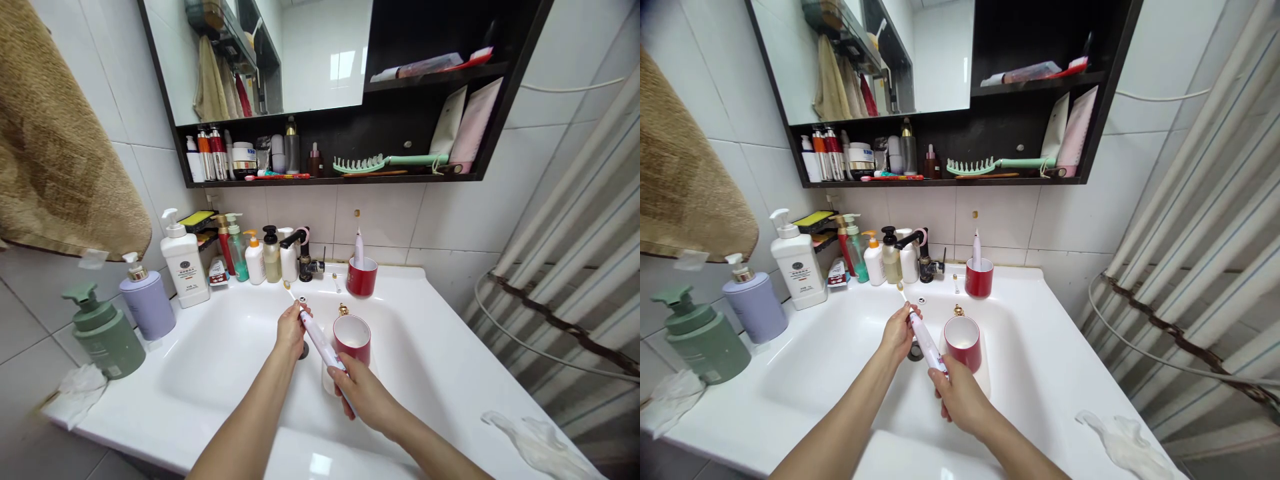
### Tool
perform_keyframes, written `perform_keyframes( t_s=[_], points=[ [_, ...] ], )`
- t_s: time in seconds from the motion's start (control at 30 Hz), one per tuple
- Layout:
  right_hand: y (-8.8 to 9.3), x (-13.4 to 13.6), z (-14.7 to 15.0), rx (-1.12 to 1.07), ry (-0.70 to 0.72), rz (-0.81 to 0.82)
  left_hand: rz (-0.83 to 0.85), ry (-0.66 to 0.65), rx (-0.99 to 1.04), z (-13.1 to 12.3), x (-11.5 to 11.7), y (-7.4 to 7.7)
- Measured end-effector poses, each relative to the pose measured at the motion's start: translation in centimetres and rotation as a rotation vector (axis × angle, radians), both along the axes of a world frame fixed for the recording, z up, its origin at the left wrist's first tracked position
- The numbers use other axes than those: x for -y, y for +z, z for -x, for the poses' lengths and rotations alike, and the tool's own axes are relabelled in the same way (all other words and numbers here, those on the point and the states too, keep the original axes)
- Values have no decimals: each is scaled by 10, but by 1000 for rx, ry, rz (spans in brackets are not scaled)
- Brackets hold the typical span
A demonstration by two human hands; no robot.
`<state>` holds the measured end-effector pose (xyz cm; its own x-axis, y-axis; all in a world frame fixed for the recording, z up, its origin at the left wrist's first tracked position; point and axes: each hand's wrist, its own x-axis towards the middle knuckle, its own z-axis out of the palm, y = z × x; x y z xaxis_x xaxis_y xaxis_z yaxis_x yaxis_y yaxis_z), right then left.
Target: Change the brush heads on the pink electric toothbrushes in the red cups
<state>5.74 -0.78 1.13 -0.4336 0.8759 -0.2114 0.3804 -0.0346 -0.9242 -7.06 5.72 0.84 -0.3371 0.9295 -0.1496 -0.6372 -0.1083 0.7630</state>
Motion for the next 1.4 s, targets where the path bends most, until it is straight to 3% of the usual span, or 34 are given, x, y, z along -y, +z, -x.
perform_keyframes(
  t_s=[0.17, 0.33, 0.47, 0.6, 0.73, 0.87, 1.03, 1.17, 1.4],
  points=[
    [-2, -1, 0, -38, 28, 65, 26, 5, -6, -1, -1, -3],
    [-4, -1, 0, 47, -20, -41, 32, 19, 23, -2, -3, -4],
    [-2, 0, 0, -6, 19, 48, 46, 24, 31, -2, -2, -4],
    [-1, 0, 0, 35, -14, 2, 54, 28, 43, -2, -2, -3],
    [-3, -1, -2, -42, 45, 63, 43, 33, 42, -2, -2, -2],
    [-6, -2, -3, 33, 7, -26, 49, 41, 55, -2, -2, -2],
    [-8, -4, -3, 29, 29, 9, 64, 47, 64, -2, -1, -1],
    [-6, -4, -3, 79, 4, -60, 77, 51, 64, -3, -1, -1],
    [2, 1, -4, 10, 33, 68, 71, 63, 69, 1, -4, -2]
  ],
)
